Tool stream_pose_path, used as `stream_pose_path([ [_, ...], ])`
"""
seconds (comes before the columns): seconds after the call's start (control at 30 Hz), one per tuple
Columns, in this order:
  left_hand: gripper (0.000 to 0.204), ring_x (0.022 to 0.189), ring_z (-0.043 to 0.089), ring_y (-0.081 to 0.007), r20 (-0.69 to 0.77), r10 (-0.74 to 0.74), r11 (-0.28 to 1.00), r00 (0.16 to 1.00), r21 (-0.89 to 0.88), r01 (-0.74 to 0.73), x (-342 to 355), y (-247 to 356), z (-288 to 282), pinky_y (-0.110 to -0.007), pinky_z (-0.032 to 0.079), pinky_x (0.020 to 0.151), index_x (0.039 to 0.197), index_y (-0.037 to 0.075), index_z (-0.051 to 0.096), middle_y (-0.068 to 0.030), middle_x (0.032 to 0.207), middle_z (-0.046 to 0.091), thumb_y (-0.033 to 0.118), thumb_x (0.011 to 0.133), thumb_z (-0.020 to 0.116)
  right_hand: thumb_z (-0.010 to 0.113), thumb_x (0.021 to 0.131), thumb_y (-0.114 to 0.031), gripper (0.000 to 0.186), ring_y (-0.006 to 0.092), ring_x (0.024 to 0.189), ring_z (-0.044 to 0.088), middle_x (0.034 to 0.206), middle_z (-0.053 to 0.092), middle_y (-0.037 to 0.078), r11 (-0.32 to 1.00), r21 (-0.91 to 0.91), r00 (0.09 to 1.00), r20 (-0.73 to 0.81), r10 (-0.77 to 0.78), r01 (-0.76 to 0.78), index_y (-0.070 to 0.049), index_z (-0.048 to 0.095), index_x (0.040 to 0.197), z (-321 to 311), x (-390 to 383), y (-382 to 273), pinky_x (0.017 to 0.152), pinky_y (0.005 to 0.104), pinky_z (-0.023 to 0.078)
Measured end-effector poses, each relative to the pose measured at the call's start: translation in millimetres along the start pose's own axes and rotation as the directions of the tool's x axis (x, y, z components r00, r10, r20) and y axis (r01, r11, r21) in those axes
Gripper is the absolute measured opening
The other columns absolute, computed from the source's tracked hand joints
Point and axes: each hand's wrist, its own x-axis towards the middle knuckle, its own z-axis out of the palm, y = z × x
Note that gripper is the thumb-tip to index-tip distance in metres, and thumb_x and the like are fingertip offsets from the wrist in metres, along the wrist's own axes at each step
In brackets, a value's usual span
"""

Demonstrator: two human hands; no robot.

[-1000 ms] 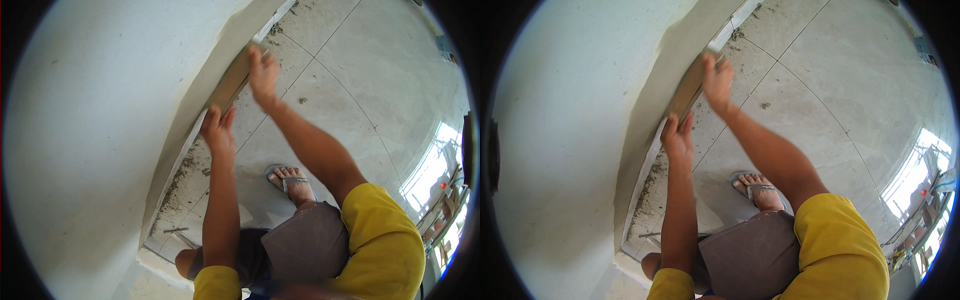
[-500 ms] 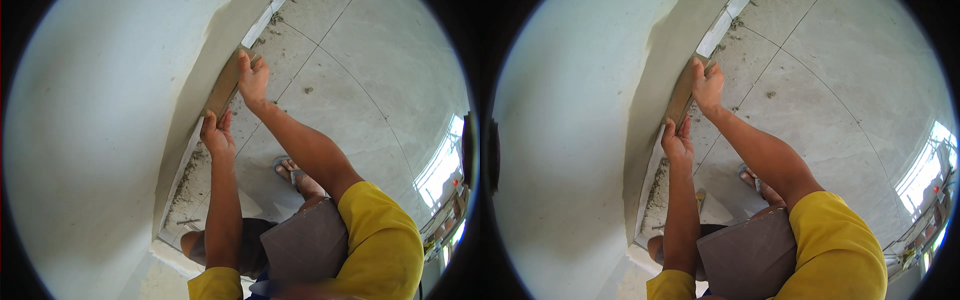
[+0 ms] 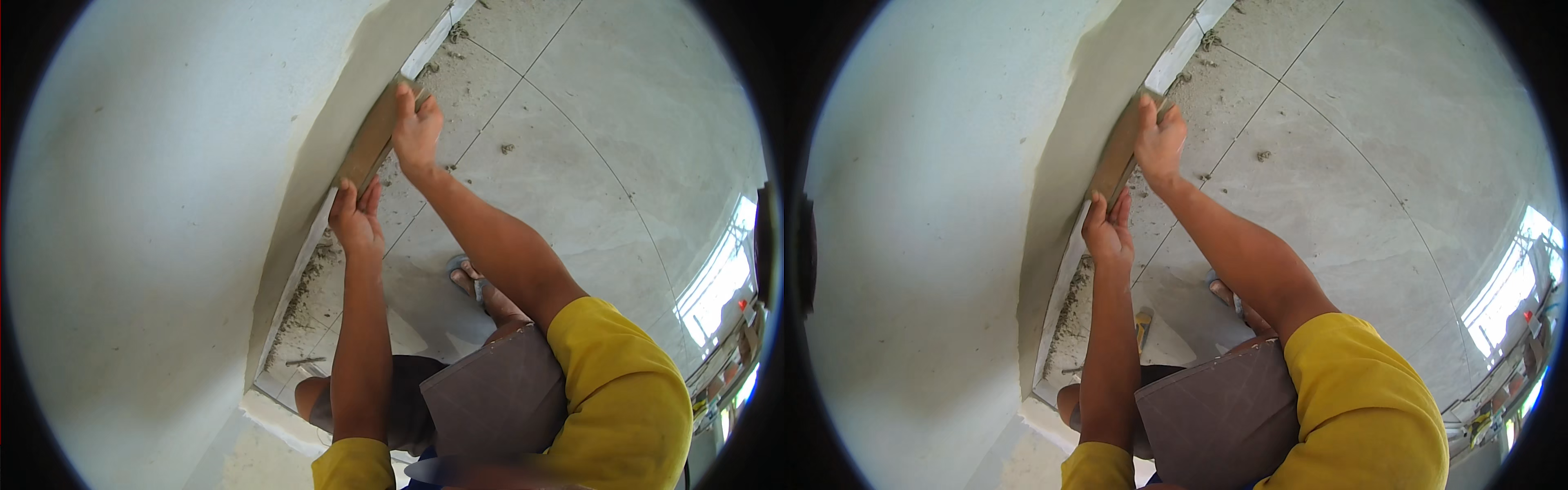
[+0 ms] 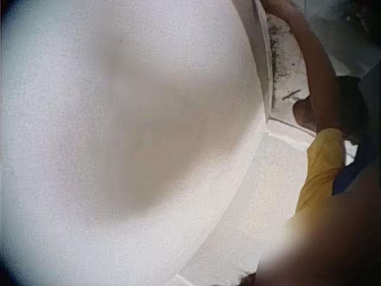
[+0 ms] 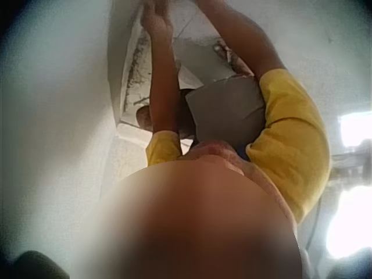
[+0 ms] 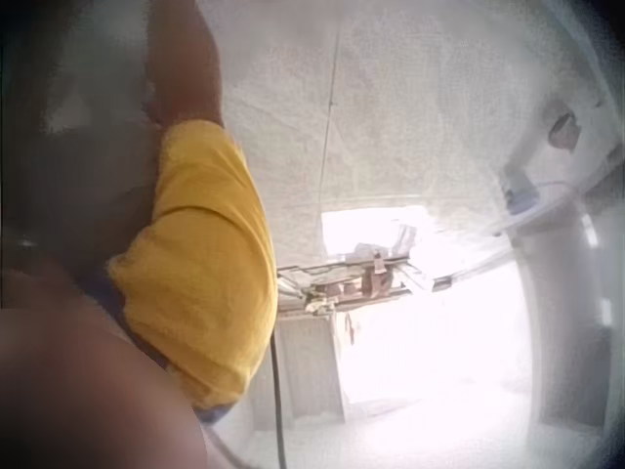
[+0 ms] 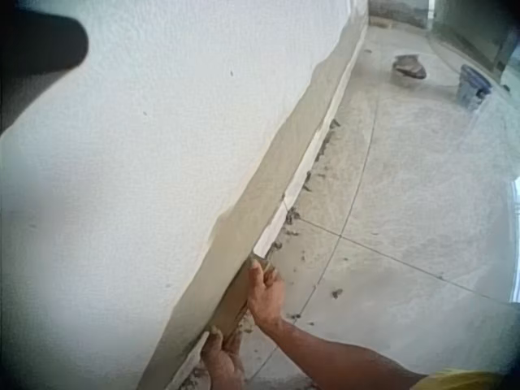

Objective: Apply mortar to the wall using a wooden float.

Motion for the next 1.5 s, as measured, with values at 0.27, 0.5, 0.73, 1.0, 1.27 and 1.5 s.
stream_pose_path([
  [0.27,0.033,0.094,0.066,-0.0262,0.112,-0.013,0.996,0.994,-0.085,0.022,17.3,-6.4,105.1,-0.033,0.056,0.083,0.115,-0.005,0.053,-0.0163,0.107,0.063,0.019,0.094,0.058,0.063,0.091,-0.025,0.032,0.0136,0.065,0.051,0.068,0.059,0.006,0.986,-0.135,0.984,-0.136,-0.117,0.099,0.002,0.056,0.076,-13.4,104.1,-32.4,0.061,0.0333,0.044],
  [0.5,0.032,0.091,0.067,-0.0272,0.064,0.024,0.994,0.998,-0.107,-0.017,18.3,-6.7,62.8,-0.033,0.057,0.08,0.116,-0.006,0.052,-0.018,0.105,0.063,0.016,0.093,0.058,0.067,0.088,-0.034,0.041,0.0084,0.066,0.046,0.071,0.057,0.002,0.981,-0.122,0.986,-0.051,-0.157,0.15,0.003,0.057,0.076,-8.7,74.6,-10.0,0.058,0.0277,0.04],
  [0.73,0.036,0.099,0.062,-0.0247,-0.08,-0.002,0.998,0.997,-0.07,-0.004,-9.2,5.1,-49.5,-0.036,0.05,0.093,0.121,-0.004,0.052,-0.0131,0.107,0.063,0.02,0.094,0.057,0.065,0.09,-0.03,0.034,0.0065,0.063,0.047,0.066,0.056,-0.002,0.989,-0.097,0.99,0.092,-0.102,0.111,0.0,0.06,0.075,1.8,-33.0,36.5,0.054,0.0262,0.04],
  [1.0,0.04,0.105,0.059,-0.0229,-0.379,0.037,0.989,0.925,-0.116,-0.087,-31.2,16.0,-236.6,-0.036,0.048,0.098,0.125,-0.001,0.05,-0.0111,0.117,0.059,0.026,0.096,0.055,0.063,0.091,-0.026,0.033,0.0122,0.061,0.063,0.072,0.064,0.008,0.868,-0.227,0.71,0.503,0.493,-0.442,0.007,0.063,0.09,6.4,-181.9,71.4,0.048,0.0249,0.054],
  [1.27,0.037,0.104,0.06,-0.0192,-0.373,0.013,0.998,0.928,-0.057,-0.037,-32.2,14.0,-223.3,-0.032,0.051,0.093,0.125,0.002,0.05,-0.0092,0.116,0.06,0.026,0.097,0.052,0.063,0.091,-0.027,0.037,0.0131,0.056,0.062,0.072,0.064,0.009,0.9,-0.229,0.753,0.493,0.437,-0.372,0.009,0.062,0.092,2.7,-169.6,64.8,0.046,0.0242,0.053],
  [1.5,0.035,0.095,0.065,-0.0216,-0.106,0.044,0.995,0.993,-0.081,-0.052,-11.7,5.8,-79.4,-0.033,0.055,0.085,0.12,0.0,0.053,-0.0115,0.111,0.063,0.023,0.094,0.058,0.067,0.088,-0.028,0.031,0.0092,0.055,0.051,0.069,0.061,0.004,0.993,-0.084,0.965,0.239,0.105,-0.087,0.003,0.063,0.084,-4.2,-51.5,28.2,0.045,0.0255,0.042],
])
